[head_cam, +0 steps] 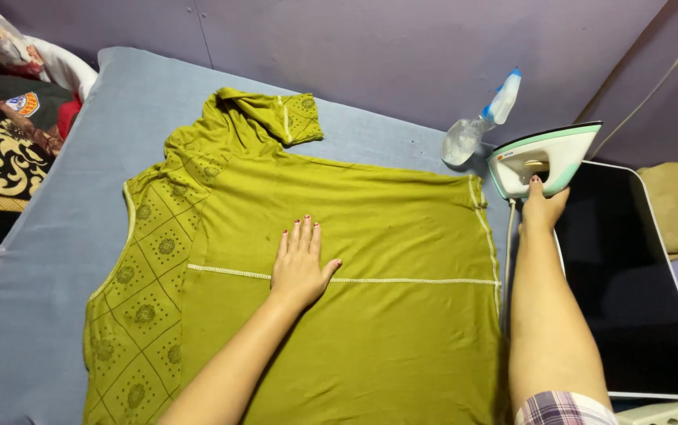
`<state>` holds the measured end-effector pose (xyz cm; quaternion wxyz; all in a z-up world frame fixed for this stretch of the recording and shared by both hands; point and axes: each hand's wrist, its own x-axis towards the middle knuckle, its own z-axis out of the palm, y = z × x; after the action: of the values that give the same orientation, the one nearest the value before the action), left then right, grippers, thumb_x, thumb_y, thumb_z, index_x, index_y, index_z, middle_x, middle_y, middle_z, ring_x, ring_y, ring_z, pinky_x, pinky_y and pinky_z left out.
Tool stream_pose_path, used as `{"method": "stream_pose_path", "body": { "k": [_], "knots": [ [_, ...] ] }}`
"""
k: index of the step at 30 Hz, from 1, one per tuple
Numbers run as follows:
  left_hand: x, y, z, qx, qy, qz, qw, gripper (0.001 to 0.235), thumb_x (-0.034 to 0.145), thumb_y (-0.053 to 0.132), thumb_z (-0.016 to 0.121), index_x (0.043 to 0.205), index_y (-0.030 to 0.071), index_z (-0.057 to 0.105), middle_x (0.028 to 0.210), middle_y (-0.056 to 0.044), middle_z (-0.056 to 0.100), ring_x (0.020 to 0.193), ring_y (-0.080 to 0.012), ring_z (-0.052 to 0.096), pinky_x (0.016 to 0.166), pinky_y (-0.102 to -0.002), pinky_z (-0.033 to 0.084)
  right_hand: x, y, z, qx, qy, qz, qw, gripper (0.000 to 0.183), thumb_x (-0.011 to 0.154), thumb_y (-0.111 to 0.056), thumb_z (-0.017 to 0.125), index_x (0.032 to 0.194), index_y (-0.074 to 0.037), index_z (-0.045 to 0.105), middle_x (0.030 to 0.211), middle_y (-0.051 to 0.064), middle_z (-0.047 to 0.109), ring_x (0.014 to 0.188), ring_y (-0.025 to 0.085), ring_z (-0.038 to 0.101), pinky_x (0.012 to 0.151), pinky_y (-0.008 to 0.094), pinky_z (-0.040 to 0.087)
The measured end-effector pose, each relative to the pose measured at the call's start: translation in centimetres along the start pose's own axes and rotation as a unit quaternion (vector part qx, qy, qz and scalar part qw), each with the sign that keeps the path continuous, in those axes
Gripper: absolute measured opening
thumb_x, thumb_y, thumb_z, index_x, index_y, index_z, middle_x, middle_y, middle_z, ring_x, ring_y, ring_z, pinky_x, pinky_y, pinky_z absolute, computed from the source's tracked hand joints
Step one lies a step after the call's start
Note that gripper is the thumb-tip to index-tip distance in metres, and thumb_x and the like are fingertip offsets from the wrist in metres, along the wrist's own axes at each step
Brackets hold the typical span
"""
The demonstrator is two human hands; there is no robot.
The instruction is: The person is ironing and folding a green long-sleeved shirt on a flat blue surface using a hand iron and a spray bottle.
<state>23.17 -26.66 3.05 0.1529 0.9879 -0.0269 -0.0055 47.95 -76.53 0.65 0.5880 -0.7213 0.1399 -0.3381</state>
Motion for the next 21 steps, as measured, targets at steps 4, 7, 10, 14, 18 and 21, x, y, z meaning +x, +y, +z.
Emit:
{"method": "stream_pose_path", "body": {
  "k": [4,7,10,14,18,21],
  "knots": [
    [0.0,-0.6,-0.2,-0.01,-0.008,0.011,1.0,0.09,0.095,0.063,0.047,0.157,0.002,0.027,0.167,-0.019,0.017,0.154,-0.0352,0.015,0.124,-0.05,0.012,-0.2,-4.5,0.1,-0.063,-0.053,-0.062,0.995,0.035,0.099,-0.007,0.075,0.128,0.0,0.058,0.118,0.011,0.069,0.105,0.021,0.067,0.095,0.035,0.053],
    [0.3,-1.7,-0.3,-0.076,0.018,0.05,0.996,0.08,0.097,0.053,0.053,0.152,-0.002,0.035,0.164,-0.023,0.022,0.151,-0.038,0.019,0.121,-0.049,0.014,-1.4,-10.5,-2.3,-0.226,-0.07,-0.244,0.94,0.03,0.1,-0.007,0.077,0.123,0.003,0.061,0.112,0.021,0.07,0.102,0.031,0.068,0.095,0.042,0.052],
    [0.7,-5.7,0.3,-0.295,0.073,0.009,0.953,0.058,0.103,0.038,0.05,0.148,0.002,0.05,0.163,-0.016,0.04,0.152,-0.0315,0.036,0.127,-0.041,0.027,-6.8,-20.3,-4.8,-0.293,-0.127,-0.224,0.921,0.036,0.101,-0.016,0.08,0.124,0.003,0.06,0.112,0.023,0.071,0.102,0.037,0.071,0.09,0.045,0.054],
    [-1.3,-11.3,-2.9,-0.148,0.156,-0.084,0.973,0.046,0.105,0.031,0.054,0.143,0.004,0.056,0.163,-0.016,0.043,0.153,-0.0323,0.036,0.127,-0.044,0.023,-16.2,-28.2,-4.1,-0.355,-0.221,-0.168,0.892,0.042,0.098,-0.025,0.078,0.129,-0.002,0.061,0.104,0.025,0.07,0.094,0.041,0.071,0.083,0.048,0.054],
    [-3.7,-12.9,-4.9,-0.012,0.125,-0.165,0.978,0.069,0.099,0.051,0.056,0.149,0.004,0.049,0.164,-0.023,0.031,0.153,-0.0379,0.023,0.124,-0.052,0.013,-26.2,-30.1,0.4,-0.287,-0.42,-0.238,0.828,0.04,0.09,-0.028,0.074,0.122,-0.006,0.066,0.109,0.021,0.072,0.099,0.042,0.071,0.084,0.045,0.056],
    [-4.5,-13.1,-5.3,0.02,0.098,-0.186,0.977,0.082,0.093,0.061,0.055,0.151,0.005,0.044,0.163,-0.024,0.027,0.153,-0.0385,0.019,0.122,-0.054,0.009,-32.1,-29.4,3.9,-0.218,-0.485,-0.284,0.798,0.043,0.089,-0.03,0.072,0.123,-0.004,0.065,0.11,0.021,0.072,0.1,0.041,0.07,0.084,0.044,0.057]
  ]
}}
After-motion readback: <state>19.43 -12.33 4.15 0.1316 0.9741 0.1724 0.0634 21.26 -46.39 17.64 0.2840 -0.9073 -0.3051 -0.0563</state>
